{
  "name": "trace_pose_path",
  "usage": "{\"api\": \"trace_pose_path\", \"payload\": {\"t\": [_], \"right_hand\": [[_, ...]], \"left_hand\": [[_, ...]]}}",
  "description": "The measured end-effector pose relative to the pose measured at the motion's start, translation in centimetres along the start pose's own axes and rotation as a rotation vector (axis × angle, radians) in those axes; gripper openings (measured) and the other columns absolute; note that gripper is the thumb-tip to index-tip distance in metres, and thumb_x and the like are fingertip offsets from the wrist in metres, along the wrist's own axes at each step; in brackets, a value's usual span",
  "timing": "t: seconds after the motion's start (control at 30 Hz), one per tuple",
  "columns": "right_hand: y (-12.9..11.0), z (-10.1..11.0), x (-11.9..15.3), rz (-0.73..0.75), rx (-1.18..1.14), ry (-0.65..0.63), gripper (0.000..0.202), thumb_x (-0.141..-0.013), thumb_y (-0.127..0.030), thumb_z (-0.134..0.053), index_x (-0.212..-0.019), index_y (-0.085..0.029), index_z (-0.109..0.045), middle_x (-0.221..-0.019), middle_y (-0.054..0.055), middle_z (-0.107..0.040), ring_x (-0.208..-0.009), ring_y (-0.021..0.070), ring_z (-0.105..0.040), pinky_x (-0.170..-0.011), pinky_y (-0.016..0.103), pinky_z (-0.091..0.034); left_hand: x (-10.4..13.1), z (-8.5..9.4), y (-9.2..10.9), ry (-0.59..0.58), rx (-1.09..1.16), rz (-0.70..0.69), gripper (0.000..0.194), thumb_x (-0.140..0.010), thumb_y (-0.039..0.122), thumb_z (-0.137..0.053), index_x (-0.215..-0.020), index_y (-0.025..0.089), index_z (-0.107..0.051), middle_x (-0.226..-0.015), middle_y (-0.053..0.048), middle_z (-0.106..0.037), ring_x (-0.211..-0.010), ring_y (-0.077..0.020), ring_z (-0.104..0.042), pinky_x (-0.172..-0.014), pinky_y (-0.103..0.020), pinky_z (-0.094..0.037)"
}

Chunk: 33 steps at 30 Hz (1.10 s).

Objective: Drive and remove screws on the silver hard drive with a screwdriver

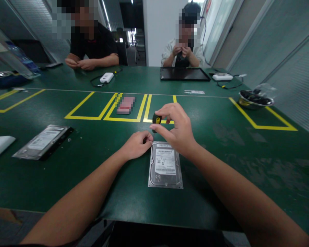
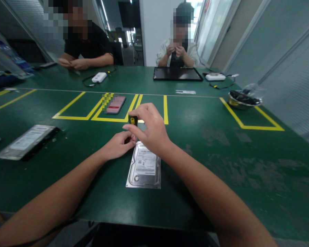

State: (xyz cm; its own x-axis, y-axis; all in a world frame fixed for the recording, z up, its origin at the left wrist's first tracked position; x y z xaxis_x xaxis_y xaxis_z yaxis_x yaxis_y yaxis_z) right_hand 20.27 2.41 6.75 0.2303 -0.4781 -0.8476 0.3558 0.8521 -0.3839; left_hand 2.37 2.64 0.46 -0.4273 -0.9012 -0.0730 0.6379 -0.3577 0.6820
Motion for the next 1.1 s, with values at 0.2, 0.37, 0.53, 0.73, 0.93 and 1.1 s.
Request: {"api": "trace_pose_path", "payload": {"t": [0.2,0.37,0.53,0.73,0.93,1.1], "right_hand": [[-0.04,0.00,0.00,0.001,0.031,-0.012,0.017,-0.087,-0.016,-0.063,-0.103,-0.020,-0.063,-0.097,0.003,-0.067,-0.087,0.0156,-0.060,-0.074,0.031,-0.050],[0.00,-0.02,0.08,-0.002,-0.002,-0.056,0.023,-0.088,-0.018,-0.061,-0.111,-0.021,-0.063,-0.106,0.004,-0.069,-0.090,0.0157,-0.062,-0.075,0.032,-0.051],[0.16,-0.03,0.06,-0.019,0.005,0.003,0.021,-0.084,-0.028,-0.071,-0.101,-0.020,-0.065,-0.095,0.003,-0.065,-0.091,0.0170,-0.061,-0.074,0.032,-0.051],[0.23,0.01,0.06,-0.038,-0.006,-0.031,0.021,-0.087,-0.017,-0.063,-0.108,-0.021,-0.064,-0.104,0.003,-0.071,-0.092,0.0157,-0.065,-0.078,0.033,-0.052],[0.26,-0.12,0.09,-0.034,-0.023,-0.005,0.022,-0.083,-0.028,-0.072,-0.104,-0.022,-0.067,-0.098,0.004,-0.065,-0.094,0.0177,-0.061,-0.071,0.031,-0.052],[0.25,0.09,-0.12,-0.008,0.005,-0.012,0.016,-0.086,-0.020,-0.066,-0.102,-0.019,-0.066,-0.094,0.003,-0.069,-0.089,0.0164,-0.063,-0.076,0.033,-0.052]], "left_hand": [[0.06,0.06,0.23,-0.001,-0.057,0.048,0.009,-0.082,0.026,-0.055,-0.079,0.019,-0.060,-0.073,0.001,-0.061,-0.070,-0.0165,-0.054,-0.066,-0.029,-0.037],[0.09,-0.02,0.06,0.000,-0.051,0.066,0.010,-0.082,0.027,-0.055,-0.079,0.019,-0.059,-0.073,0.001,-0.061,-0.072,-0.0173,-0.055,-0.068,-0.030,-0.038],[-0.03,-0.13,-0.33,-0.017,-0.011,0.057,0.010,-0.082,0.027,-0.055,-0.079,0.019,-0.059,-0.072,0.001,-0.060,-0.070,-0.0165,-0.055,-0.068,-0.029,-0.040],[-0.08,-0.10,-0.34,-0.029,0.015,0.071,0.010,-0.082,0.027,-0.056,-0.081,0.018,-0.060,-0.072,0.001,-0.061,-0.069,-0.0166,-0.055,-0.068,-0.029,-0.042],[-0.03,-0.17,-0.44,-0.008,0.054,0.072,0.011,-0.082,0.028,-0.058,-0.081,0.018,-0.061,-0.073,0.000,-0.062,-0.071,-0.0169,-0.055,-0.071,-0.030,-0.045],[-0.11,-0.32,-0.74,-0.015,0.073,0.077,0.011,-0.082,0.028,-0.058,-0.083,0.018,-0.062,-0.074,0.000,-0.063,-0.071,-0.0167,-0.056,-0.072,-0.030,-0.046]]}}
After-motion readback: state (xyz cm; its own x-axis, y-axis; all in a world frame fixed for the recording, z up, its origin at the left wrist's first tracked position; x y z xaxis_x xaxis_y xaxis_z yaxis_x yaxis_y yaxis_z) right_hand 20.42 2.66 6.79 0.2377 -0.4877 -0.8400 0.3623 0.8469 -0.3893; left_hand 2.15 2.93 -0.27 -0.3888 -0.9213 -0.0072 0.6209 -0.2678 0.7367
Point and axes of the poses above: each hand's wrist, its own x-axis away from the middle knuckle, its own z-axis out of the back of the hand, y = z × x, the point moved 1 cm from there along -x, towards the middle knuckle
